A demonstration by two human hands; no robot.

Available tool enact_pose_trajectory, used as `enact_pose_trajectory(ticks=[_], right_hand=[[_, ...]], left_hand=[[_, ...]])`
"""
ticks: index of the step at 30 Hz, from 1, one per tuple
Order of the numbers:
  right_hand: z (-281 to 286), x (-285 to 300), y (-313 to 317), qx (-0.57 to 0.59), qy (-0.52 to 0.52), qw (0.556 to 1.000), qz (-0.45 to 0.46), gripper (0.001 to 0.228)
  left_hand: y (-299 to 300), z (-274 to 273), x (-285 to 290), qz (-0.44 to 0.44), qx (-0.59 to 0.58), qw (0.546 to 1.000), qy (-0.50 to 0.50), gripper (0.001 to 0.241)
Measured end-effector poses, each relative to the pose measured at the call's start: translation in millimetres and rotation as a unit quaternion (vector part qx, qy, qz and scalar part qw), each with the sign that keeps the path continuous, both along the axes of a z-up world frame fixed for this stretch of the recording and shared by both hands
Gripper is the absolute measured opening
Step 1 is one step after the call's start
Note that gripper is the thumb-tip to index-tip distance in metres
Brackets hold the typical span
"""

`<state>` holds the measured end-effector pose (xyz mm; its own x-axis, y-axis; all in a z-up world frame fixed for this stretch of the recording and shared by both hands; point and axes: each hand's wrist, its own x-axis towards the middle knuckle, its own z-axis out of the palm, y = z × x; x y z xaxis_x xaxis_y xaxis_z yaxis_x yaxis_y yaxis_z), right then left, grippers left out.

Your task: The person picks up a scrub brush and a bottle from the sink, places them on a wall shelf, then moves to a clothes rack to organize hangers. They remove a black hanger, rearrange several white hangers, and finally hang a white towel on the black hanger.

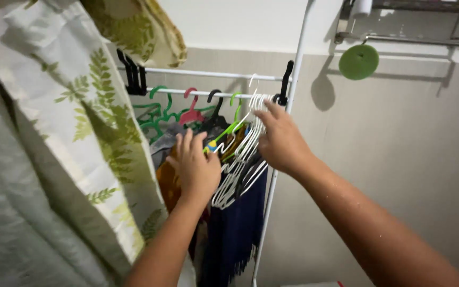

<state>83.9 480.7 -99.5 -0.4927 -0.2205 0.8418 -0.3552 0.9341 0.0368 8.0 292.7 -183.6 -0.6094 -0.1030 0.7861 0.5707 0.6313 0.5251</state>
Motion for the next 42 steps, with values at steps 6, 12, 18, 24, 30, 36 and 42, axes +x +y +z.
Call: enact_pose_trajectory(ticks=[6, 12, 18, 24, 30, 36, 42], right_hand=[[-18, -23, 7, -0.051, -0.055, 0.993, 0.087, 0.059], [-36, -30, 5, -0.04, -0.058, 0.99, 0.125, 0.062], [-29, -35, 4, -0.05, -0.104, 0.987, 0.114, 0.063], [-22, -46, -31, -0.058, -0.112, 0.988, 0.084, 0.062], [-26, -53, -71, 0.015, -0.13, 0.991, 0.013, 0.065], [-30, -65, -84, 0.092, -0.123, 0.988, -0.022, 0.068], [-29, -64, -71, 0.128, -0.156, 0.978, -0.05, 0.058]], left_hand=[[24, -4, 3, 0.068, 0.012, 0.996, 0.056, 0.044], [30, 27, -3, 0.101, -0.03, 0.994, 0.025, 0.046], [6, 47, -26, 0.032, -0.073, 0.997, -0.021, 0.05], [-40, 55, -31, 0.042, -0.076, 0.996, -0.008, 0.046], [-110, 39, -58, 0.015, -0.065, 0.996, 0.057, 0.041], [-182, 21, -90, -0.02, -0.006, 0.999, 0.036, 0.051], [-236, 22, -80, 0.086, -0.195, 0.974, 0.077, 0.049]])
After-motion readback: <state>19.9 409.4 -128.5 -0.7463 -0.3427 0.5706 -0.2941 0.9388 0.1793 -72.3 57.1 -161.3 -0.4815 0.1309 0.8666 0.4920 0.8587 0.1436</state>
